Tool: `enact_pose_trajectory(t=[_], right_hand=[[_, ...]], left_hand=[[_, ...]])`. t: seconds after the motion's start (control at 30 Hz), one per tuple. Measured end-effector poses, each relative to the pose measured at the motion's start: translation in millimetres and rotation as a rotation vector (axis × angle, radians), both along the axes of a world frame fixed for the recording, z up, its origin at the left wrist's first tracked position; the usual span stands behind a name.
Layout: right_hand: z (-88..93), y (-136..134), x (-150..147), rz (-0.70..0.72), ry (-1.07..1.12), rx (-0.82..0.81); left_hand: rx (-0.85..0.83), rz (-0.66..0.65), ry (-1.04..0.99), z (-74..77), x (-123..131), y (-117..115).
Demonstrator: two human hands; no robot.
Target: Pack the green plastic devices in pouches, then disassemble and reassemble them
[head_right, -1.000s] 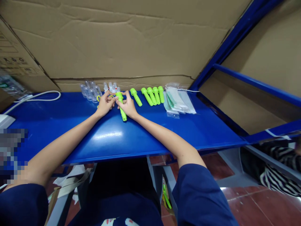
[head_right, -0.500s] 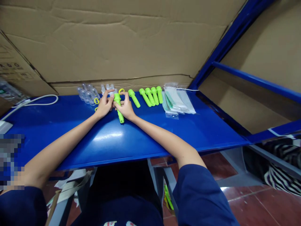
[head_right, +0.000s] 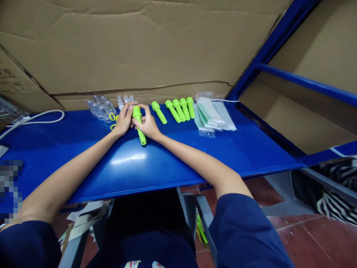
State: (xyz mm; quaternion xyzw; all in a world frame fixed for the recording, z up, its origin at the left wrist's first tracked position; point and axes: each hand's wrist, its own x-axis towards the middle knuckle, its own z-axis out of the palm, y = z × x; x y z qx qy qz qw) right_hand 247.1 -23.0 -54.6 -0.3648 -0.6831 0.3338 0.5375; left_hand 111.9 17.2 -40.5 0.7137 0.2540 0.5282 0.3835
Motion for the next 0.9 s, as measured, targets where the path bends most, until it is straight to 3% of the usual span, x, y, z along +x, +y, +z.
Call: enact_pose_trajectory(t=[0.23, 0.5, 0.9], right_hand=[[-0.2, -0.4, 2.0, -0.028, -0.029, 0.018], [-0.9, 0.2, 1.3, -0.021, -0.017, -0.028], [1.6, -2.6, 0.9, -0.028, -0.003, -0.069]], left_hand=[[0.025, 0.066, 0.007, -3.5, -2.7, 0.8], [0.305, 0.232, 0.132, 2.1, -7.7, -2.3], [0.223, 0.186, 0.071, 3.6, -5.7, -8.3]])
